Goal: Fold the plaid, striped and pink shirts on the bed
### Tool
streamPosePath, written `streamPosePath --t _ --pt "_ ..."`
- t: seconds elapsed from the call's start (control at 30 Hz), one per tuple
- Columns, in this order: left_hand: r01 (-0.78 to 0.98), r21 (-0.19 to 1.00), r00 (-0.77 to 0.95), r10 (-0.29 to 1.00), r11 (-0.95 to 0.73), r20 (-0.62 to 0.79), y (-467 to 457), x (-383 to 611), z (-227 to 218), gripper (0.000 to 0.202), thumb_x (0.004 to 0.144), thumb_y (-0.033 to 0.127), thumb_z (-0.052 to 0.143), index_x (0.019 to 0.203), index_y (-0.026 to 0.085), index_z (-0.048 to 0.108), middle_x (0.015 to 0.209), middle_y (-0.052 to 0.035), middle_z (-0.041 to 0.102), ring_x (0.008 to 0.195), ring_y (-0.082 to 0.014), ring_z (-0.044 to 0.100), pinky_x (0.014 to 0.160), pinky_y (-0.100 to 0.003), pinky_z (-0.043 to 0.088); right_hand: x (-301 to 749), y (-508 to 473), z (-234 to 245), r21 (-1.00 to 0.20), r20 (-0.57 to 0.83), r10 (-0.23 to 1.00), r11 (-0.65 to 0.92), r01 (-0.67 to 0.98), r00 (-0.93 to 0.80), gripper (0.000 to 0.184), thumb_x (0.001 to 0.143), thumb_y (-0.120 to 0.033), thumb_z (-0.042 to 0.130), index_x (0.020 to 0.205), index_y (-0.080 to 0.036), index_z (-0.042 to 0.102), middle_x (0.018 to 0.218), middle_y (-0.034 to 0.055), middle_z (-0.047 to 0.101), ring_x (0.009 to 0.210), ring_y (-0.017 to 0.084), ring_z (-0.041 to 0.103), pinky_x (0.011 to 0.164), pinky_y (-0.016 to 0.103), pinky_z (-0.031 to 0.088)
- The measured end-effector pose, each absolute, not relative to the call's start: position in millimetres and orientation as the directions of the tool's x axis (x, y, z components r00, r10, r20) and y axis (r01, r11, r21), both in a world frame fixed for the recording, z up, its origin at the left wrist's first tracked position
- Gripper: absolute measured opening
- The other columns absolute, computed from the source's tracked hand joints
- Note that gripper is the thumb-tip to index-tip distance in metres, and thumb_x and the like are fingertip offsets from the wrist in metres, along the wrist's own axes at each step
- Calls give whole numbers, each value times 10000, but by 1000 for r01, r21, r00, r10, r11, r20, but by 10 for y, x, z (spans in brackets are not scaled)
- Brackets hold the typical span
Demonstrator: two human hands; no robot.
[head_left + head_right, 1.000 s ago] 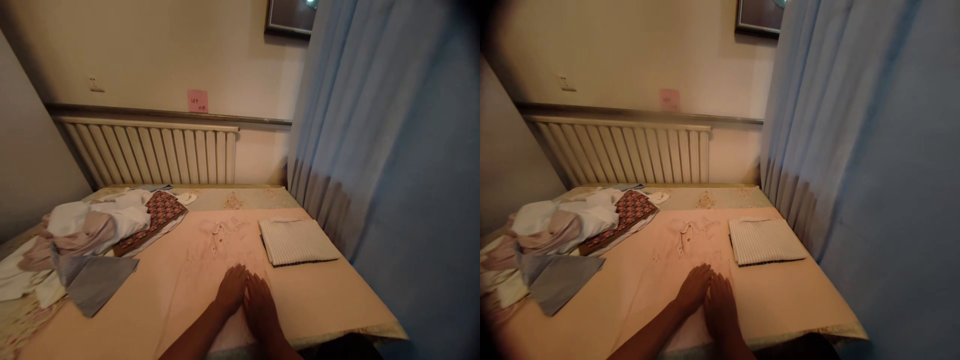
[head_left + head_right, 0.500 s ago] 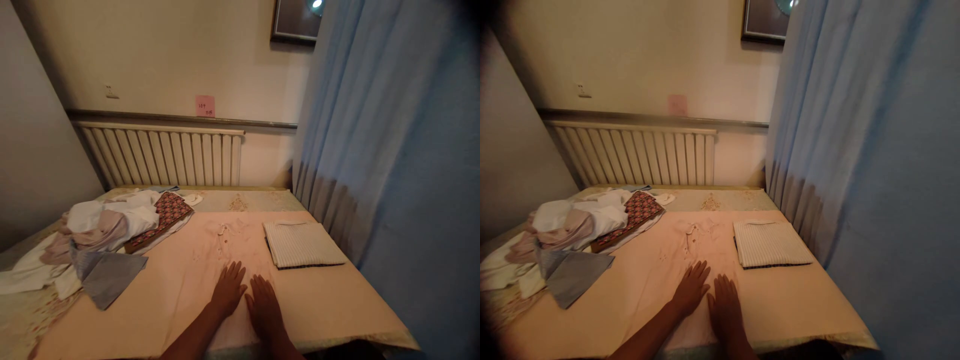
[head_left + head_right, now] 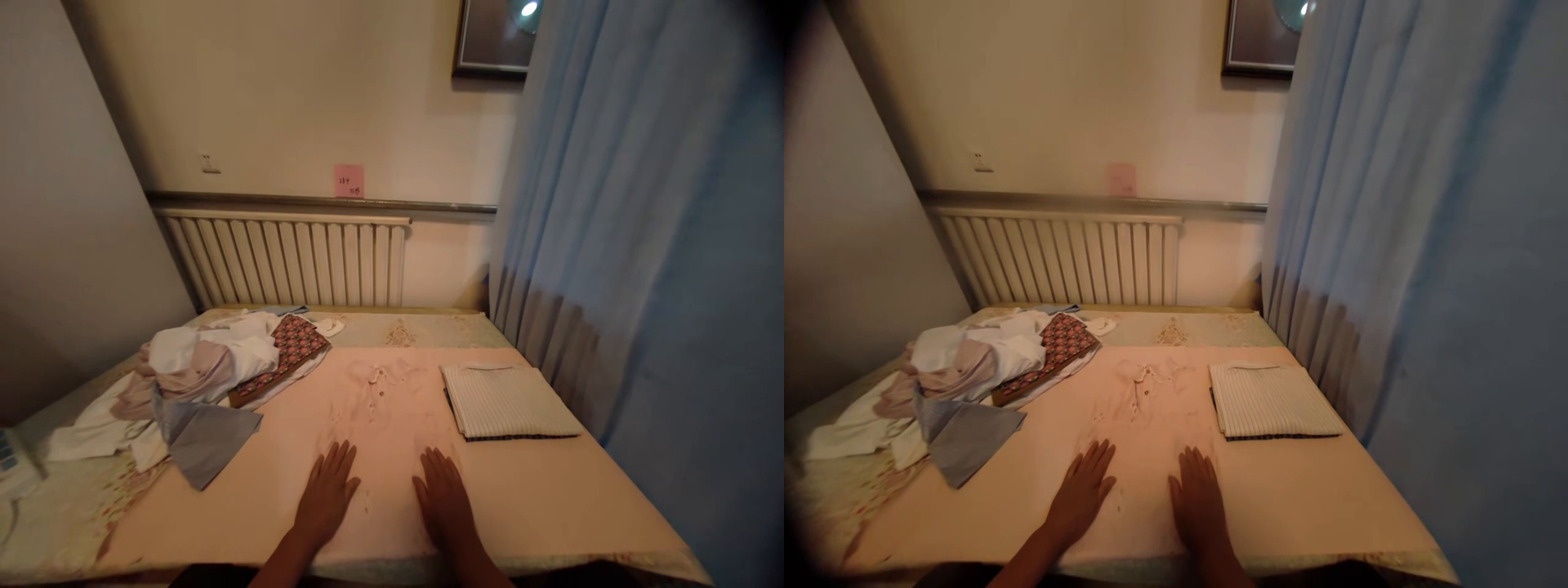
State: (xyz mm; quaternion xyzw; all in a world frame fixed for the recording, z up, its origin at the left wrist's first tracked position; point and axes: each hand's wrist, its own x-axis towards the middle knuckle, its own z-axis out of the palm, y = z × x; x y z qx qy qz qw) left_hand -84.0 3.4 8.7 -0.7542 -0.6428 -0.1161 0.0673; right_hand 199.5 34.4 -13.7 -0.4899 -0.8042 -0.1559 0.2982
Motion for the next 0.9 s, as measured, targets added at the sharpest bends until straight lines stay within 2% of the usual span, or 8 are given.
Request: streamPosePath --t 0.3,0.57,0.9 --pt "990 71 98 954 -123 284 -93 -973 126 522 966 470 290 1446 282 370 1513 -28 373 1418 -233 297 1135 -480 285 1996 322 -135 -60 633 699 474 879 -334 387 947 -355 451 1230 -137 599 1301 127 602 1259 276 510 1069 453 382" --pt "991 78 84 955 -111 286 -116 -945 170 516 970 452 286 1436 257 392 1502 -38 396 1408 -227 319 1132 -467 291 2002 313 -146 -19 632 690 470 883 -354 396 950 -355 445 1225 -120 604 1285 143 610 1250 278 519 1062 456 389" --pt "991 83 81 953 -109 290 -130 -933 202 510 972 441 280 1430 254 404 1498 -36 404 1406 -225 324 1130 -468 293 2004 320 -147 -64 644 683 496 866 -344 379 949 -345 442 1224 -140 605 1284 135 612 1247 274 522 1065 454 380"
